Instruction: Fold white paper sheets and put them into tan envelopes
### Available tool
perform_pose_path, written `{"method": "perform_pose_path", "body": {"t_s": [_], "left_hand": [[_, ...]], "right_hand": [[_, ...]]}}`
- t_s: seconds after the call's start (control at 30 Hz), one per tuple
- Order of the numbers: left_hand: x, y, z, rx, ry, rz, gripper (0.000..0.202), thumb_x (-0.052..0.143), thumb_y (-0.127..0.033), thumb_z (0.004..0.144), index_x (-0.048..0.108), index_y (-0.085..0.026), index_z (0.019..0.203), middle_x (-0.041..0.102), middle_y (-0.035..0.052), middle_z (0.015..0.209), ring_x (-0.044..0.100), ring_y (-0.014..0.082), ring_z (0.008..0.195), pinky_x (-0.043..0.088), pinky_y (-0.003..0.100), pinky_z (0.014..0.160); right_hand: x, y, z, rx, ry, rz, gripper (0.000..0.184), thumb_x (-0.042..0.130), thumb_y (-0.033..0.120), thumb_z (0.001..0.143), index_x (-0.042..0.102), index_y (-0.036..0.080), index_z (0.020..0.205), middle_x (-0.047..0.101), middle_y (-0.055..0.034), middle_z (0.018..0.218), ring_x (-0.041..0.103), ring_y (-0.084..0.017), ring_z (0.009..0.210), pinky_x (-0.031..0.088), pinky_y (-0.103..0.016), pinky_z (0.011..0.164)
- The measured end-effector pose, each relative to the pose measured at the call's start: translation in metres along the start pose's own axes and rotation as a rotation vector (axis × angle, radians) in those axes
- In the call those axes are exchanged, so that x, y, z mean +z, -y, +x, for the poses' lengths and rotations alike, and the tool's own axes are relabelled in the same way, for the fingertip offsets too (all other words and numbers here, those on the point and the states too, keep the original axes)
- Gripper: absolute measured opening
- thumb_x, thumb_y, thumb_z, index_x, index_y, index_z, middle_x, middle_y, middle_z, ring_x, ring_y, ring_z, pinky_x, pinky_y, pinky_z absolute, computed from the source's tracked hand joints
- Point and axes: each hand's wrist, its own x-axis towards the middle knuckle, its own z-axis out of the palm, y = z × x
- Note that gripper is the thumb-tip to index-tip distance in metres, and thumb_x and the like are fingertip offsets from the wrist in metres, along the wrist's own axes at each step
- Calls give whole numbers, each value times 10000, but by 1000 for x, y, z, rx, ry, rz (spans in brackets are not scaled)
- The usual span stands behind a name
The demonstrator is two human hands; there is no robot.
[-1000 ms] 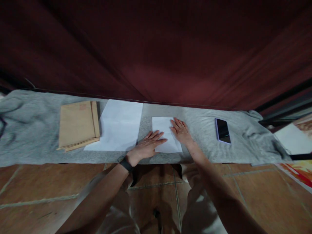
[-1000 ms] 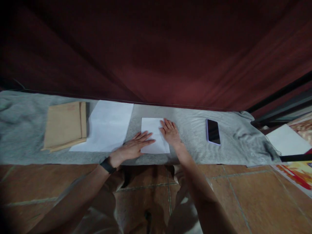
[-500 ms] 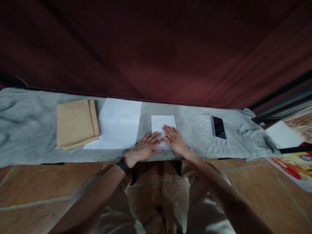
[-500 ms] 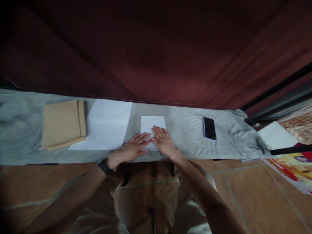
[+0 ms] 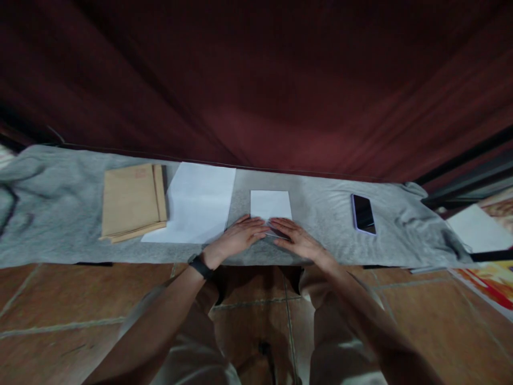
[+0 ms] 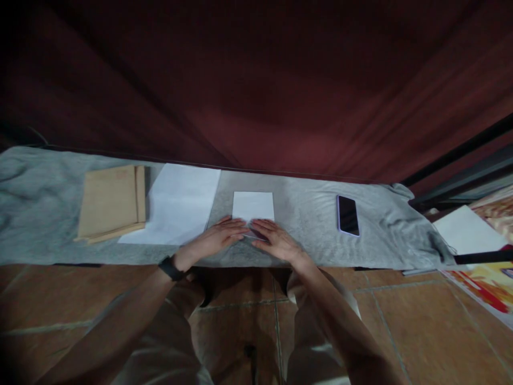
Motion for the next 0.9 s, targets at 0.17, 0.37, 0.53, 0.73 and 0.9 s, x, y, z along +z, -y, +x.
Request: {"method": "perform_pose_path", "body": {"t_s": [0.17,0.37,0.53,0.73,0.9], "left_hand": [[-14,-2,8,-14,-276,-100,427,446,-478,1039,616,-290,1382,663,64,1403,589,233,1329,362,497,1213],[-29,1,22,-248,-930,-243,544,481,-497,1018,463,-257,1506,502,121,1552,464,268,1442,414,498,1182],[-25,-20,36,-188,-973,-205,446,427,-443,1049,534,-246,1434,499,114,1551,457,249,1446,369,506,1216],[-21,-59,47,-48,-841,-116,463,339,-403,1076,430,-285,1514,407,79,1626,393,240,1493,345,518,1233],[-4,-60,59,-109,-684,-148,502,308,-428,1077,388,-271,1547,341,83,1665,347,243,1521,334,494,1246]], "right_hand": [[-15,1,5,128,-156,228,383,466,391,1032,662,323,1353,686,-8,1371,645,-235,1265,491,-445,1122],[-21,1,18,437,-772,982,438,609,568,902,690,217,1151,776,-60,1092,712,-279,1113,590,-450,979],[-24,3,11,477,-751,1310,468,589,535,893,590,261,1272,723,-82,1256,605,-279,1318,599,-495,1010],[-35,-2,-2,427,-747,1426,458,595,477,912,577,217,1289,724,-91,1262,569,-267,1361,543,-505,1087],[-15,-13,2,430,-565,1133,519,493,540,932,595,182,1294,754,-131,1166,698,-314,1170,605,-551,966]]}}
